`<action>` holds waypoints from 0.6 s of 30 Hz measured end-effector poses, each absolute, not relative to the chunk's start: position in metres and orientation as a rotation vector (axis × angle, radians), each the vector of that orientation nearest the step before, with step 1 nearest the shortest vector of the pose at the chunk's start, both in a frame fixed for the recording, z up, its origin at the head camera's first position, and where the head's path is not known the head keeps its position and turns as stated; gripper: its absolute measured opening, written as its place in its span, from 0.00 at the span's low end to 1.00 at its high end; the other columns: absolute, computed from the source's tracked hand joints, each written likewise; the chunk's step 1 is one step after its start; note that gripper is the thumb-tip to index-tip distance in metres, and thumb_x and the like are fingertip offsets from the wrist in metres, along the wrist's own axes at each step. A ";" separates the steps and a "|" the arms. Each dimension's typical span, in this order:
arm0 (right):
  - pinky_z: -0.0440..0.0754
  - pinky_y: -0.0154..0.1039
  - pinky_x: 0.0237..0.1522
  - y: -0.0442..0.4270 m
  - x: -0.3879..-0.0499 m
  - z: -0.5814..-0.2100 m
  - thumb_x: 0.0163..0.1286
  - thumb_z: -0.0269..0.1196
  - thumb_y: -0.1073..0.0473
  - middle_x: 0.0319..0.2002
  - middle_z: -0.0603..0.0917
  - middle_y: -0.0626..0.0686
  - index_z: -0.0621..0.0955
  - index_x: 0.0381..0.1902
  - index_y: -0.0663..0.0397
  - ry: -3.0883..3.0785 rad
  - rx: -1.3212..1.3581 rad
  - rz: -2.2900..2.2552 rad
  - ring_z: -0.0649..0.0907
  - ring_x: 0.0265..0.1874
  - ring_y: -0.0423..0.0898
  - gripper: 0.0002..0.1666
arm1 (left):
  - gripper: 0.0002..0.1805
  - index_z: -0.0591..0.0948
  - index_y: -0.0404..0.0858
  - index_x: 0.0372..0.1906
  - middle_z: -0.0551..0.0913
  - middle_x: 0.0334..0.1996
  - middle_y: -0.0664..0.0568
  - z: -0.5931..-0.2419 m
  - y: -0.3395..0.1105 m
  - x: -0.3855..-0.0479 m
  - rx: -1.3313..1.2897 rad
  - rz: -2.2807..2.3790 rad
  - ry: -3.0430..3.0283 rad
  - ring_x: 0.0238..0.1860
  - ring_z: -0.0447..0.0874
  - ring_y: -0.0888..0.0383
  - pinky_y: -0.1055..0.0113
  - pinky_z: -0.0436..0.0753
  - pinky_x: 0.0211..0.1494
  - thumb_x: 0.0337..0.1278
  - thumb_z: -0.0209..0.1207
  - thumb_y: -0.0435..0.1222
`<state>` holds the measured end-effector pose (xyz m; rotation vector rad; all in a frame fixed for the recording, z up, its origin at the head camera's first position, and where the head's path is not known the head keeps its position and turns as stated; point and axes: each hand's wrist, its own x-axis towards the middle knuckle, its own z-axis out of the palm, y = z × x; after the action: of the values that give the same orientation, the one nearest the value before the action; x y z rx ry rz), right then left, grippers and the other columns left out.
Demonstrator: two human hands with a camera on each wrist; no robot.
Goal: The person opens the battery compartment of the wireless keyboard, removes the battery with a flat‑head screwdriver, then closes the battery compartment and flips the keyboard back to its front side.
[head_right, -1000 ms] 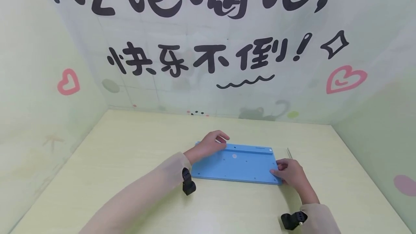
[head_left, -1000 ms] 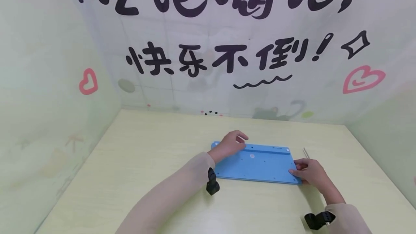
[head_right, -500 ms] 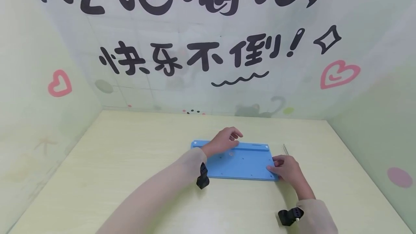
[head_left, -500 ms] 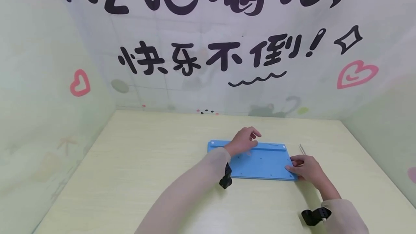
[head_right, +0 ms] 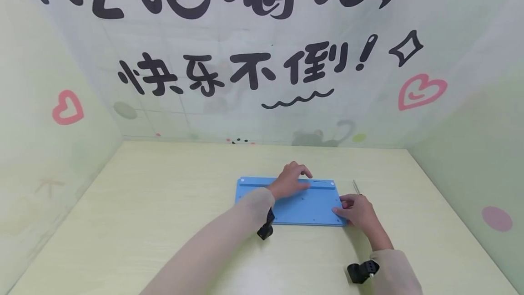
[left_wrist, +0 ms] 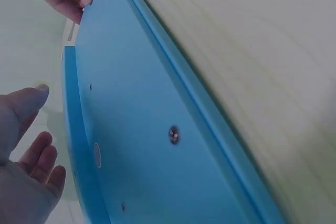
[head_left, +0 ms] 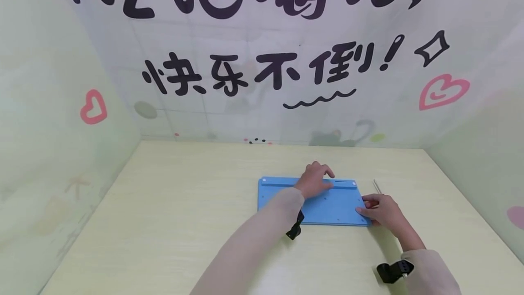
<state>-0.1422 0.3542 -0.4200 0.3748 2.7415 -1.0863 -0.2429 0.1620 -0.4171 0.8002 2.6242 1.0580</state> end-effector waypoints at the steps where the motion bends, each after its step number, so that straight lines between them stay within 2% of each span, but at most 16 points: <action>1: 0.79 0.38 0.28 0.354 -0.142 -0.420 0.56 0.68 0.54 0.35 0.76 0.59 0.70 0.53 0.77 2.741 0.377 -1.086 0.75 0.30 0.48 0.36 | 0.11 0.79 0.49 0.43 0.71 0.42 0.56 -0.416 0.164 -0.242 0.801 1.026 2.643 0.45 0.65 0.61 0.71 0.71 0.44 0.54 0.62 0.41; 7: 0.79 0.38 0.28 0.355 -0.143 -0.421 0.57 0.67 0.54 0.35 0.76 0.59 0.70 0.53 0.76 2.745 0.383 -1.079 0.75 0.30 0.48 0.36 | 0.11 0.80 0.53 0.44 0.71 0.44 0.56 -0.413 0.174 -0.239 0.841 0.839 2.746 0.45 0.65 0.60 0.68 0.71 0.47 0.54 0.61 0.45; 18: 0.78 0.37 0.27 0.354 -0.144 -0.422 0.57 0.67 0.56 0.35 0.76 0.59 0.71 0.53 0.76 2.763 0.401 -1.075 0.75 0.30 0.48 0.33 | 0.11 0.79 0.55 0.44 0.69 0.40 0.59 -0.419 0.184 -0.235 0.760 0.721 2.818 0.44 0.64 0.60 0.66 0.67 0.48 0.55 0.61 0.43</action>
<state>-0.1437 0.3542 -0.4221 0.4011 2.7635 -1.0749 -0.2346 0.1841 -0.4192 0.7604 2.8179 0.7212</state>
